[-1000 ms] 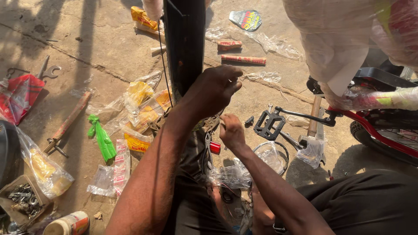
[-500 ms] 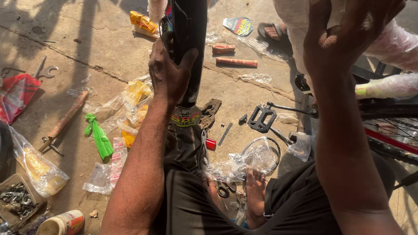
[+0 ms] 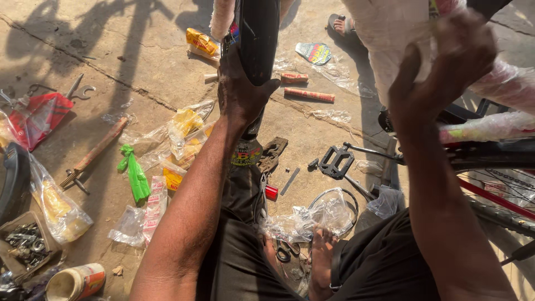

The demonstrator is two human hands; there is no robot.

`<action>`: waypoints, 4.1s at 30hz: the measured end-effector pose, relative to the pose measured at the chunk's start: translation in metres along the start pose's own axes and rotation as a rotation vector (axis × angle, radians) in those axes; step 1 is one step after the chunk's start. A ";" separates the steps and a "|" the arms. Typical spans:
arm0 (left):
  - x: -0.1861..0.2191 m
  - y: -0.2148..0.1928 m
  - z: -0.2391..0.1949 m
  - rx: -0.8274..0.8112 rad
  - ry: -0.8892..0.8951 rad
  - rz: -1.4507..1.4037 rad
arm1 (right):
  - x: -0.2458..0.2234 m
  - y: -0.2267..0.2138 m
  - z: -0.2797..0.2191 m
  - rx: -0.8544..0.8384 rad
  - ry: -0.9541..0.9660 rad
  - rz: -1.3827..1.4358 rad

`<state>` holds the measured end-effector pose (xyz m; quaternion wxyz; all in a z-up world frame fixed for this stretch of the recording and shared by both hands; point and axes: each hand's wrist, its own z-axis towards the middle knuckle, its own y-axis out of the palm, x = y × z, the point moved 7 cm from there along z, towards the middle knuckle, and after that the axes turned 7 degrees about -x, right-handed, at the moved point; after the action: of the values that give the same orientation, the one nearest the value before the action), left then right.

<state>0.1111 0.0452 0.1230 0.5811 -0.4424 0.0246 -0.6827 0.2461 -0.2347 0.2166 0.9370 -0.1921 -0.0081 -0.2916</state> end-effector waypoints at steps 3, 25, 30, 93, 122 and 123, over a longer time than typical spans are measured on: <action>-0.003 0.001 0.027 -0.067 0.010 -0.221 | -0.069 0.022 -0.063 -0.223 -0.209 0.368; -0.032 0.024 0.037 -0.241 -0.081 -0.473 | 0.090 0.518 -0.399 -1.424 0.751 0.094; -0.017 0.009 0.053 0.085 -0.042 -0.459 | 0.055 0.546 -0.412 -1.498 0.720 0.123; 0.052 -0.021 -0.093 -0.244 -0.104 0.046 | -0.089 0.087 -0.137 -1.198 0.932 1.345; 0.044 0.072 -0.119 -0.348 -0.621 -1.305 | -0.086 0.035 -0.168 -0.663 1.454 1.718; 0.043 0.075 -0.119 -0.334 -0.634 -1.326 | -0.085 0.034 -0.168 -0.694 1.420 1.697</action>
<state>0.0965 -0.0706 0.0348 -0.0472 -0.6219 -0.3124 -0.7165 0.1776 -0.2242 0.0380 0.5222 -0.1757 0.7314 0.4020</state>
